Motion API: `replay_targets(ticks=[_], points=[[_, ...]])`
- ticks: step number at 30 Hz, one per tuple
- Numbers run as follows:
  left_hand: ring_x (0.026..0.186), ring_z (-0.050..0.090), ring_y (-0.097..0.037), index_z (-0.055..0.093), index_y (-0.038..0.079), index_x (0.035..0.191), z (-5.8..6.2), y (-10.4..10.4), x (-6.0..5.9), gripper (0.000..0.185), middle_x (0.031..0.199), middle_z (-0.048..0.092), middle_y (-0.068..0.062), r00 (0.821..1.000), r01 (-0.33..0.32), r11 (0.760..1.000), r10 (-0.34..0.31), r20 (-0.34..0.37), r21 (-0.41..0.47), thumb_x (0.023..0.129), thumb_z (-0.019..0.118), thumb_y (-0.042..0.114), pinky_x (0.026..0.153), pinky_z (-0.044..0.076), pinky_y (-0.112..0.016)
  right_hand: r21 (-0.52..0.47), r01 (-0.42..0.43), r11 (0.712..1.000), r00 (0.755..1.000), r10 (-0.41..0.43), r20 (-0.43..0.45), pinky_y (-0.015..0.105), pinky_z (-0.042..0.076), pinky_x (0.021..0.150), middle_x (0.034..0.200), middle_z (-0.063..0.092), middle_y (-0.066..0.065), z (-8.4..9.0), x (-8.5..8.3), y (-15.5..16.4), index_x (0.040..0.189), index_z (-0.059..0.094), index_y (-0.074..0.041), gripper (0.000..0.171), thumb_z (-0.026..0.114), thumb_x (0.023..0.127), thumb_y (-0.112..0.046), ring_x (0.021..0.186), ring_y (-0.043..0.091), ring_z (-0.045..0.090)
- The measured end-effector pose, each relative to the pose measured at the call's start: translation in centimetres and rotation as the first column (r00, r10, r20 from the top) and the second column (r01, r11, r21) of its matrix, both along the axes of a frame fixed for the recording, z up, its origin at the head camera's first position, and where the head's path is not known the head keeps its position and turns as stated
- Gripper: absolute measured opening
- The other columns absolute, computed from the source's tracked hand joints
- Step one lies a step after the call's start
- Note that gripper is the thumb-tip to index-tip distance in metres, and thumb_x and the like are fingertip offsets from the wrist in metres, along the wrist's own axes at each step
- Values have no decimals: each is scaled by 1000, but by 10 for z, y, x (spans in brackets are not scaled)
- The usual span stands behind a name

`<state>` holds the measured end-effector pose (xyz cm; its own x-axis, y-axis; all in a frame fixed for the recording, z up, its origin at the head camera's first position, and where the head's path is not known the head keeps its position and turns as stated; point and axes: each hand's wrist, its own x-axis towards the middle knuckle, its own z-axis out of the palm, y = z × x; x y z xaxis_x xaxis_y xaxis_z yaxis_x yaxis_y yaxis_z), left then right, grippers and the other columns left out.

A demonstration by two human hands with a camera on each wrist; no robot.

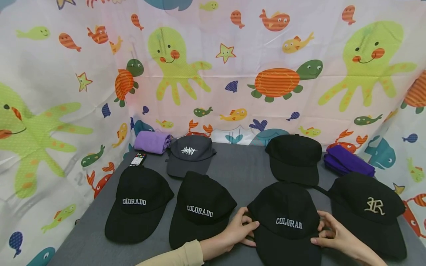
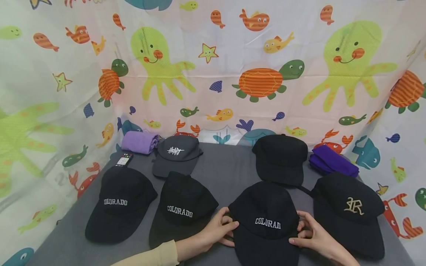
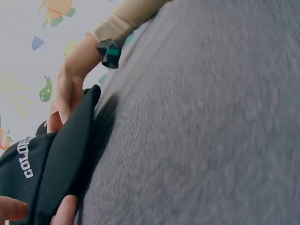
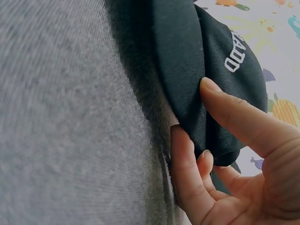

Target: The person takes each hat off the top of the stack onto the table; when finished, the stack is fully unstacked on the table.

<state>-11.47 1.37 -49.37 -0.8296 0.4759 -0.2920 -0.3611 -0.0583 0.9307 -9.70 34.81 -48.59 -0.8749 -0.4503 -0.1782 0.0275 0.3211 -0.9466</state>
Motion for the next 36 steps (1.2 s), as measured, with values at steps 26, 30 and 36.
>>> replay_targets(ticks=[26, 30, 36], points=[[103, 61, -34, 15, 5, 147, 16, -45, -17, 69, 115, 57, -14, 954, 297, 955, -297, 37, 2, 93, 57, 20, 80, 53, -42, -5, 77, 997, 954, -75, -290, 27, 46, 52, 86, 49, -1, -10, 1, -5, 123, 39, -22, 60, 67, 78, 6, 72, 2, 56], [101, 62, -31, 16, 4, 147, 16, -44, -19, 69, 113, 59, -12, 952, 304, 952, -303, 31, -26, 93, 57, 20, 79, 54, -40, -2, 46, 999, 954, -44, -298, 27, 49, 56, 90, 52, -3, -9, -2, -4, 127, 41, -18, 58, 66, 80, 5, 79, 2, 57], [102, 61, -31, 19, 3, 146, 24, -48, -23, 67, 115, 57, -14, 946, 325, 945, -324, 29, -31, 94, 56, 21, 82, 53, -41, 33, -44, 998, 954, 52, -294, 24, 52, 66, 95, 50, 2, 3, -7, 5, 137, 39, -16, 61, 62, 84, 4, 86, 5, 55]])
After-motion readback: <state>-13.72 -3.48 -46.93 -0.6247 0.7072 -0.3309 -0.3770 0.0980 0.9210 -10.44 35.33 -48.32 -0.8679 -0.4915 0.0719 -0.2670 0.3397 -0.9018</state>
